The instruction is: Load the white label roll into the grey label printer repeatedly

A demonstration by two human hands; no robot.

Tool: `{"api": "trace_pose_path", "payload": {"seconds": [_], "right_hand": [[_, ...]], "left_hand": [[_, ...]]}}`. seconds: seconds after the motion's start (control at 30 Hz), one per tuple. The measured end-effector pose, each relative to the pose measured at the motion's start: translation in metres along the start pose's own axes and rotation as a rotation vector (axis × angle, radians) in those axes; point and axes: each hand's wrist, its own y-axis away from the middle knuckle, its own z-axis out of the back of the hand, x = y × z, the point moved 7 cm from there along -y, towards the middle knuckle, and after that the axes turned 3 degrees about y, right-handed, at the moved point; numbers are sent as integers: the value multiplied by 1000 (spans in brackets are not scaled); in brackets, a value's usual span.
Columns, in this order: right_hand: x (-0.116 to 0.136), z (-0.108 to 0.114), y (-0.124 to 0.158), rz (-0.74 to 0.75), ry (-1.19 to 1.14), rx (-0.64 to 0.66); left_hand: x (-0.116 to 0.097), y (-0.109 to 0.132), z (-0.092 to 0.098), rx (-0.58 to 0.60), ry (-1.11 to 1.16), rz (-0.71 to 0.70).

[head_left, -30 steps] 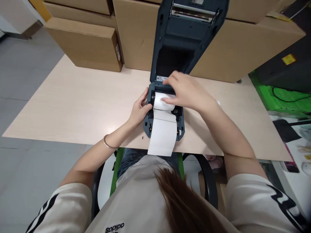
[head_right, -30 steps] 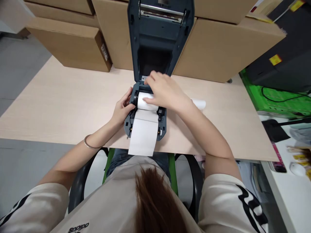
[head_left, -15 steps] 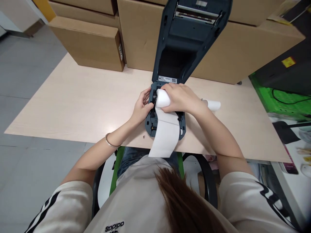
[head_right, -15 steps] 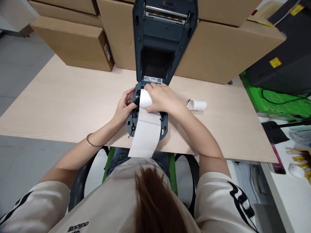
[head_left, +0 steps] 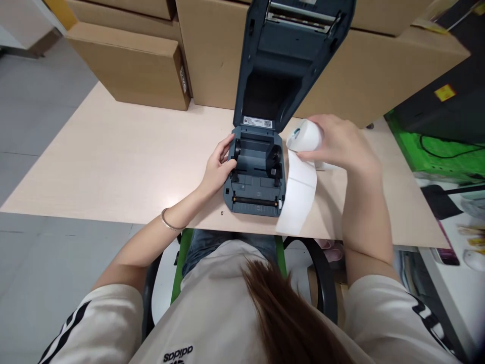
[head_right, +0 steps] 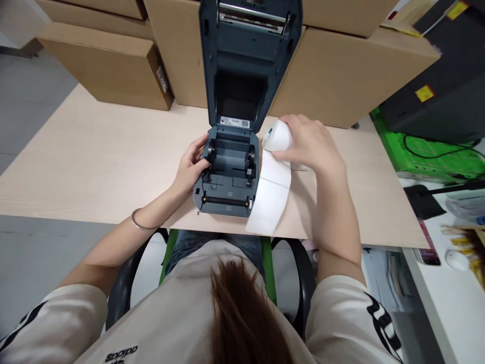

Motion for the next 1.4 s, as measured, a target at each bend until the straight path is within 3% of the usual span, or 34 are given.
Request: {"api": "trace_pose_path", "payload": {"seconds": [0.2,0.37,0.43,0.53,0.67,0.83,0.97,1.03,1.13,1.27,1.4], "right_hand": [[7,-68,-26,106,27,149],[4,-79,-26,132,-26,161],[-13,-72,-24,87,-121,170],[-58,-61,-19,-94,-268,185],[-111,-70,-8,-286,-237,302],[-126,-97,2,-352,-195,387],[-119,-88,8,-362,-209,370],[-113,-69,12,-318,-283,380],[-91,-24,17,-130,-478,376],[-30,25,13,196,-596,398],[46,21,-13,357,-536,377]], "left_hand": [[-4,0,1,-11,-4,-12],[-5,0,2,-24,-2,8],[-5,1,1,-12,-10,7],[-5,1,0,7,-23,2],[-5,0,1,-11,-37,15],[-9,-2,0,1,-22,-26],[-11,-3,-2,24,-11,-64],[-9,-3,-2,24,-26,-56],[-8,-3,-1,23,-44,-52],[-10,-3,0,26,-31,-59],[-11,-3,-1,19,-35,-46]]}}
